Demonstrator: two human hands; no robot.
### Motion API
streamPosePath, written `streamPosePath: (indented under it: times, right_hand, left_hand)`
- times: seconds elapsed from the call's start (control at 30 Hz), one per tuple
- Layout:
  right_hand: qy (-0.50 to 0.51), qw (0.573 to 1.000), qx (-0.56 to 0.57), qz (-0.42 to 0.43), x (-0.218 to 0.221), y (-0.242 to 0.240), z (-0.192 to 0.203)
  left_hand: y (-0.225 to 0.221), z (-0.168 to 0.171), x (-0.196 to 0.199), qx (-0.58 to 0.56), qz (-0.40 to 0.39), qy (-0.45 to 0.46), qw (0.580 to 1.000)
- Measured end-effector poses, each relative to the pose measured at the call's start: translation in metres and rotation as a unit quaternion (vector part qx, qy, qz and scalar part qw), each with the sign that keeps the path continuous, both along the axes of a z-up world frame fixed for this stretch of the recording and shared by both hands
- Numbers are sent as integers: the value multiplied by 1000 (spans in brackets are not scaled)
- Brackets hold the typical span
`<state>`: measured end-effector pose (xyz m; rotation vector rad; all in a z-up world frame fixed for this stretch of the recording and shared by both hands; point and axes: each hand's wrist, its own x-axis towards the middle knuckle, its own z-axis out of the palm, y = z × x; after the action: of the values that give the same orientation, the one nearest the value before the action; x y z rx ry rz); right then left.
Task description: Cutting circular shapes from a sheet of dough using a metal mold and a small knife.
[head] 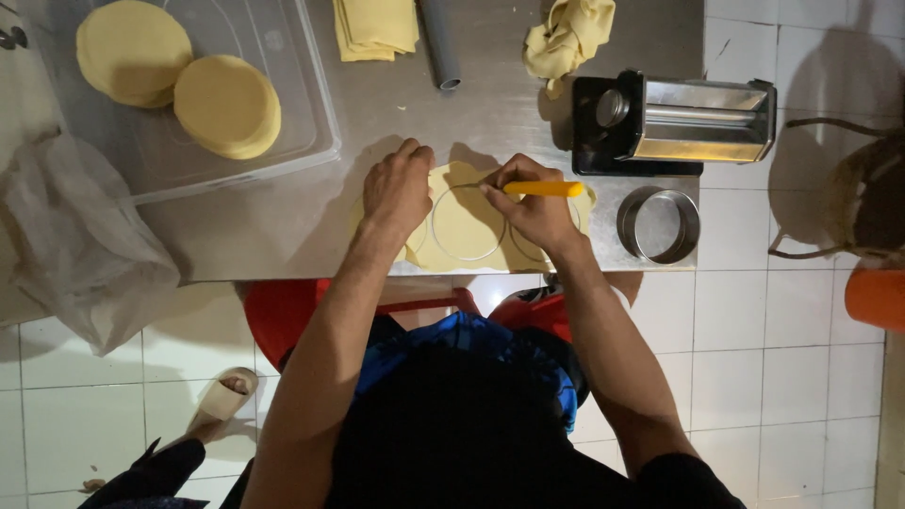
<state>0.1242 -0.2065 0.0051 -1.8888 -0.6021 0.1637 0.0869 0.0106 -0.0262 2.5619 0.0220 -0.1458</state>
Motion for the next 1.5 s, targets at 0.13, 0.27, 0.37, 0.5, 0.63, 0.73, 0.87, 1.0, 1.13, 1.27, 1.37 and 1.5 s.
streamPosePath:
  times: [0.13, 0.27, 0.37, 0.5, 0.63, 0.73, 0.87, 1.0, 1.13, 1.27, 1.37, 1.5]
  right_hand:
    - [-12, 1000, 1, -10, 1, -5, -4]
    - [-14, 1000, -6, -22, 1, -7, -3]
    - [-28, 999, -21, -34, 0, -12, -2]
    - [-19, 999, -3, -48, 0, -19, -8]
    - [-2, 998, 12, -59, -2, -25, -9]
    - [8, 997, 28, -67, -6, -28, -3]
    - [5, 997, 27, -77, -8, -36, -11]
    - [17, 995, 33, -87, -12, -42, -12]
    - [-11, 995, 17, -101, -14, -48, -18]
    - [-3, 993, 34, -115, -20, -50, -13]
    - [-20, 991, 16, -129, -26, -44, -8]
    - [-45, 991, 24, -125, -28, -47, -8]
  left_hand:
    - [0, -5, 2, -4, 2, 4, 1000]
    - [0, -6, 2, 6, -2, 1, 1000]
    - [-1, -11, 2, 11, 2, -1, 1000]
    - [0, -12, 0, -1, 2, -5, 1000]
    - [2, -6, -1, -12, 1, -7, 1000]
    - [0, -7, -1, -12, 1, -12, 1000]
    - [0, -14, -1, 0, 2, -23, 1000]
    - [0, -18, 0, -9, 1, -21, 1000]
    - [-1, -18, 1, -1, 7, -7, 1000]
    - [-2, -14, 0, -3, 10, 7, 1000]
    - [-2, -20, 2, 9, 4, 3, 1000]
    - [-4, -15, 5, 9, 7, 14, 1000]
